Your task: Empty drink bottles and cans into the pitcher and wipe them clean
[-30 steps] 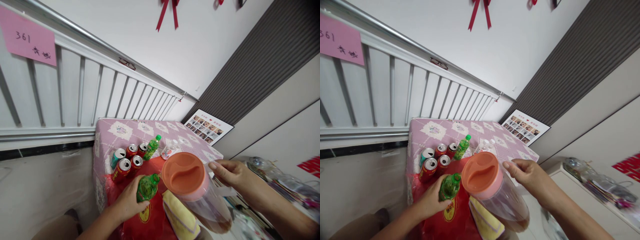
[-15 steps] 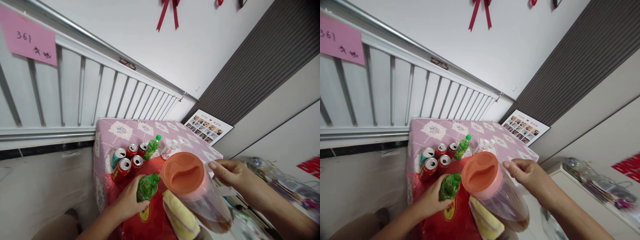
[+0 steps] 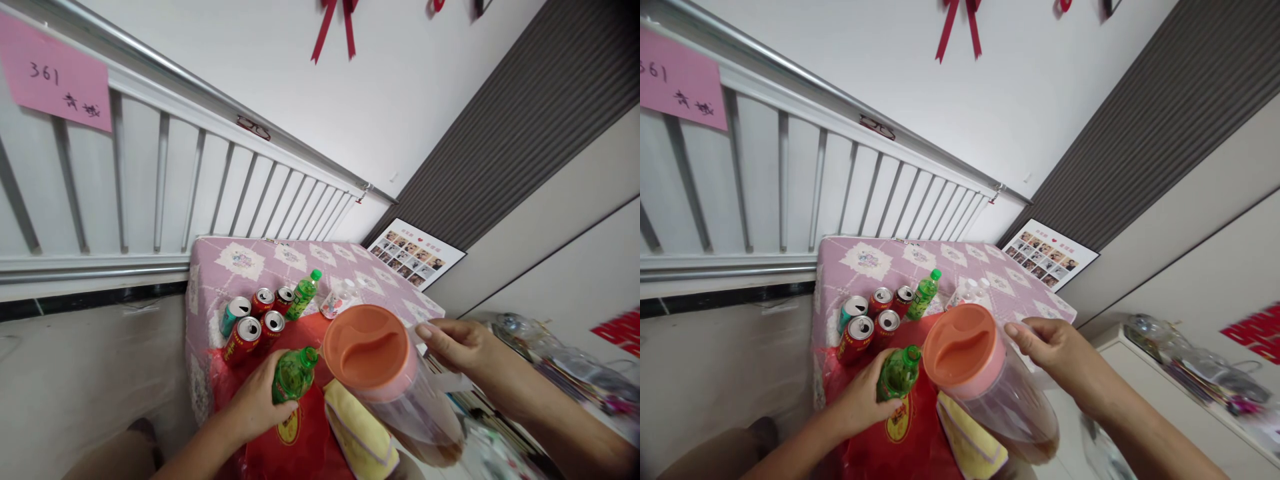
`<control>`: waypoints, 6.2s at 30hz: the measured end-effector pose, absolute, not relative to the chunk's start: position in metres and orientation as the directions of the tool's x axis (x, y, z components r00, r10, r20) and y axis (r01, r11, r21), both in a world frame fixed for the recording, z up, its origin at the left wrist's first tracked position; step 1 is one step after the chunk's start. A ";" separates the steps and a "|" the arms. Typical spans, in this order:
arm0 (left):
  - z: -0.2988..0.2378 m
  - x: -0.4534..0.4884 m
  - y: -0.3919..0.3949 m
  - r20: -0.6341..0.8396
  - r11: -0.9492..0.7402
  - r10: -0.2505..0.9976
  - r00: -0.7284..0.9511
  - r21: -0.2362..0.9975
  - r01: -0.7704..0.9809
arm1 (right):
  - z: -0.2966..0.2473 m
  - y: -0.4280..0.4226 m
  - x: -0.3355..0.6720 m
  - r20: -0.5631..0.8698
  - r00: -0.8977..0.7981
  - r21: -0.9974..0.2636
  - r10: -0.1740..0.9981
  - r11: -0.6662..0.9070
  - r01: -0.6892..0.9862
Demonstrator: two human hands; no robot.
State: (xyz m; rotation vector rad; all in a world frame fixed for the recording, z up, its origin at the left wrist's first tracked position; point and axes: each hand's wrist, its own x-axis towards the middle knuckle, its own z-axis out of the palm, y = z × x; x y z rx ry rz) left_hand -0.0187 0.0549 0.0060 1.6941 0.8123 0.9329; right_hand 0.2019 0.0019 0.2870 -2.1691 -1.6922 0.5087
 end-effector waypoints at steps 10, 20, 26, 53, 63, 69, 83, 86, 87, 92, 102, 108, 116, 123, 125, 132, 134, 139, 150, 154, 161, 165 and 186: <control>0.003 -0.019 0.054 0.207 -0.277 0.862 0.462 0.957 0.088 | 0.283 0.003 0.210 -0.073 0.217 -0.502 0.973 -0.224 0.835; 0.002 -0.020 0.054 0.217 -0.284 0.858 0.465 0.956 0.078 | 0.282 0.004 0.212 -0.075 0.216 -0.512 0.974 -0.223 0.829; 0.004 -0.020 0.054 0.220 -0.287 0.856 0.468 0.955 0.076 | 0.285 0.004 0.204 -0.063 0.227 -0.514 0.972 -0.227 0.827; 0.007 -0.019 0.054 0.217 -0.284 0.855 0.470 0.956 0.077 | 0.289 0.003 0.199 -0.088 0.231 -0.527 0.969 -0.242 0.815; 0.006 -0.019 0.053 0.201 -0.272 0.859 0.470 0.958 0.087 | 0.286 0.004 0.204 -0.091 0.210 -0.512 0.973 -0.226 0.828; 0.007 -0.020 0.054 0.218 -0.284 0.856 0.469 0.956 0.074 | 0.289 0.003 0.198 -0.083 0.239 -0.502 0.967 -0.248 0.828; 0.007 -0.020 0.053 0.214 -0.279 0.856 0.470 0.957 0.073 | 0.284 0.005 0.207 -0.074 0.218 -0.505 0.973 -0.225 0.833; 0.008 -0.019 0.053 0.207 -0.275 0.856 0.474 0.958 0.077 | 0.285 0.004 0.207 -0.078 0.220 -0.502 0.972 -0.229 0.834; 0.008 -0.019 0.053 0.206 -0.274 0.856 0.474 0.958 0.078 | 0.286 0.004 0.207 -0.082 0.219 -0.505 0.972 -0.230 0.832; 0.011 -0.020 0.054 0.204 -0.274 0.856 0.475 0.958 0.082 | 0.286 0.004 0.206 -0.091 0.217 -0.521 0.972 -0.233 0.821; 0.006 -0.020 0.053 0.215 -0.278 0.853 0.476 0.959 0.064 | 0.287 0.003 0.201 -0.100 0.238 -0.498 0.966 -0.256 0.828; 0.008 -0.020 0.053 0.204 -0.273 0.855 0.477 0.959 0.078 | 0.288 0.003 0.200 -0.102 0.239 -0.490 0.966 -0.258 0.833; 0.007 -0.019 0.054 0.207 -0.276 0.859 0.468 0.957 0.084 | 0.291 0.002 0.195 -0.100 0.241 -0.495 0.965 -0.258 0.830; 0.005 -0.019 0.053 0.225 -0.292 0.854 0.468 0.953 0.075 | 0.286 0.005 0.205 -0.100 0.214 -0.504 0.972 -0.235 0.831; 0.004 -0.018 0.053 0.231 -0.296 0.852 0.471 0.953 0.069 | 0.286 0.006 0.207 -0.101 0.209 -0.506 0.973 -0.231 0.831; 0.008 -0.018 0.053 0.212 -0.282 0.854 0.475 0.956 0.081 | 0.285 0.004 0.208 -0.093 0.207 -0.503 0.974 -0.225 0.834; 0.008 -0.019 0.053 0.215 -0.285 0.853 0.476 0.955 0.081 | 0.284 0.004 0.208 -0.096 0.208 -0.503 0.973 -0.228 0.834; 0.007 -0.018 0.053 0.210 -0.284 0.856 0.472 0.955 0.089 | 0.286 0.004 0.205 -0.105 0.215 -0.510 0.971 -0.238 0.827; 0.008 -0.020 0.054 0.221 -0.287 0.852 0.475 0.955 0.070 | 0.287 0.004 0.206 -0.099 0.203 -0.496 0.974 -0.225 0.839; 0.010 -0.020 0.053 0.214 -0.279 0.853 0.475 0.958 0.069 | 0.288 0.003 0.203 -0.094 0.218 -0.500 0.971 -0.235 0.833; 0.006 -0.019 0.053 0.217 -0.288 0.853 0.475 0.954 0.082 | 0.287 0.004 0.203 -0.084 0.214 -0.508 0.973 -0.226 0.831; 0.005 -0.019 0.053 0.227 -0.296 0.852 0.473 0.952 0.077 | 0.287 0.003 0.202 -0.080 0.213 -0.512 0.974 -0.224 0.830; 0.004 -0.019 0.052 0.220 -0.288 0.854 0.472 0.955 0.077 | 0.287 0.003 0.206 -0.100 0.211 -0.476 0.972 -0.233 0.848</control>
